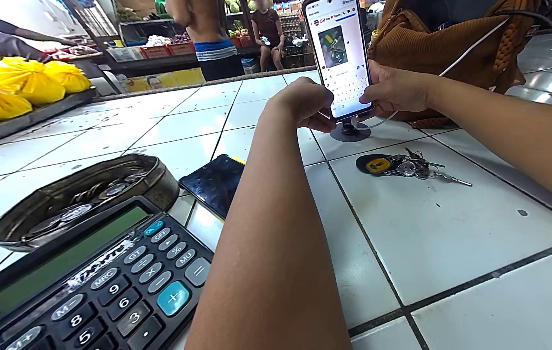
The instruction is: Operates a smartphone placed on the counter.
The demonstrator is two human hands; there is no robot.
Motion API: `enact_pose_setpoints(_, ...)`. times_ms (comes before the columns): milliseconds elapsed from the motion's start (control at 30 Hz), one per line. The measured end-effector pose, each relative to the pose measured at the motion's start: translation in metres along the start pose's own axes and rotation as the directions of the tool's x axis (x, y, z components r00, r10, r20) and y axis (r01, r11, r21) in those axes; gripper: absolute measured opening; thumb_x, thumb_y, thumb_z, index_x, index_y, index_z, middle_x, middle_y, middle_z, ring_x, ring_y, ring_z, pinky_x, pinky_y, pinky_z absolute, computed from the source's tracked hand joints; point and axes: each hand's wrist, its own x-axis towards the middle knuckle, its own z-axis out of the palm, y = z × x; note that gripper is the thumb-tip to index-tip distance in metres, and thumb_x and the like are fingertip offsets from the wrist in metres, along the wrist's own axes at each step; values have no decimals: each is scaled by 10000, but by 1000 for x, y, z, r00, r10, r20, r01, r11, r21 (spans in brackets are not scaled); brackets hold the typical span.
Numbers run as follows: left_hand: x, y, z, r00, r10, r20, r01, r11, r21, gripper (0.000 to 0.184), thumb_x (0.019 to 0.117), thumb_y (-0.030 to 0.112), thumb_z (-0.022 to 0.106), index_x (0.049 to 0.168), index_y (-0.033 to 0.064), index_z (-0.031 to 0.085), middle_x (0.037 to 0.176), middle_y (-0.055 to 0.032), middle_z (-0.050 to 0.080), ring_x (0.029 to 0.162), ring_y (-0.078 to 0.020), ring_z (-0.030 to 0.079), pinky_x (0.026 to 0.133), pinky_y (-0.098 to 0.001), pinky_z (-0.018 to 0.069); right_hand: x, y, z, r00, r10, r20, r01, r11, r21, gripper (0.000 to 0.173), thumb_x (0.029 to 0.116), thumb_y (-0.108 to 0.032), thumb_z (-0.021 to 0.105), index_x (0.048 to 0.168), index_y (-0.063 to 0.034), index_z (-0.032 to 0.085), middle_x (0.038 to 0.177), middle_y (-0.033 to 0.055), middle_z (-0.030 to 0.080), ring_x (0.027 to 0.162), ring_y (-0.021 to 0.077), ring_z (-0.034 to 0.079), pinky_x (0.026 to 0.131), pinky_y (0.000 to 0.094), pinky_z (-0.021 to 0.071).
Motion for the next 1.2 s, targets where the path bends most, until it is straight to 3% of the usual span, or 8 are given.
enact_pose_setpoints(300,1,-1,0,1000,0,2,0,1000,-14,256,1035,46,467,1281,1,521,947,-127,676,721,-153,717,683,-268,612,1,0,1,1000,-3,-26,3,1000,1,499,1053,-40,463,1489,-181,264,1230,85,594,1043,178,681,839,337,606)
enact_pose_setpoints(567,0,-1,0,1000,0,-7,0,1000,-9,194,1057,92,452,1216,11,529,882,-98,661,704,-145,712,693,-272,613,3,1,1,999,13,-42,-11,999,39,429,1074,-99,377,1480,-199,281,1205,93,610,1017,190,689,817,339,605)
enact_pose_setpoints(700,0,-2,0,1000,19,-3,-19,1000,-3,190,1091,135,438,1190,7,537,856,-88,650,699,-146,710,698,-280,615,3,2,2,999,-5,-43,6,1000,25,438,1079,-149,422,1490,-201,280,1226,87,615,1049,195,684,832,351,602)
enact_pose_setpoints(800,0,-2,-1,1000,24,-3,-24,1000,-5,180,1075,137,455,1171,13,544,846,-81,656,699,-150,710,707,-290,617,4,2,11,988,-12,-153,15,1000,20,432,1085,-222,503,1480,-187,331,1211,94,636,1025,203,697,812,364,609)
enact_pose_setpoints(933,0,-2,0,1000,18,-8,-19,1000,-12,182,1086,126,452,1196,10,538,852,-89,651,699,-146,709,694,-277,614,5,3,11,989,-12,-147,14,1000,13,451,1078,-162,509,1482,-184,310,1214,94,625,1017,197,696,810,350,609)
enact_pose_setpoints(1067,0,-1,0,1000,17,-6,-17,1000,-8,167,1075,109,452,1176,13,544,848,-84,659,687,-140,708,680,-270,612,0,1,7,997,-25,-67,23,999,-42,596,1006,30,541,1495,-160,257,1247,91,589,1025,168,681,827,322,605)
enact_pose_setpoints(1133,0,-2,0,1000,16,-13,-16,1000,-13,155,1068,105,457,1153,12,546,822,-79,658,671,-139,707,672,-270,612,1,1,6,997,-28,-72,24,999,-49,583,1014,25,529,1499,-157,261,1252,101,592,1032,180,685,831,333,609)
enact_pose_setpoints(1200,0,-1,0,1000,9,-14,-10,1000,-16,166,1058,94,459,1170,6,545,834,-86,666,672,-142,710,669,-271,614,2,4,4,998,-30,-53,29,999,-15,483,1062,-79,464,1493,-177,269,1236,89,603,1041,183,680,840,346,602)
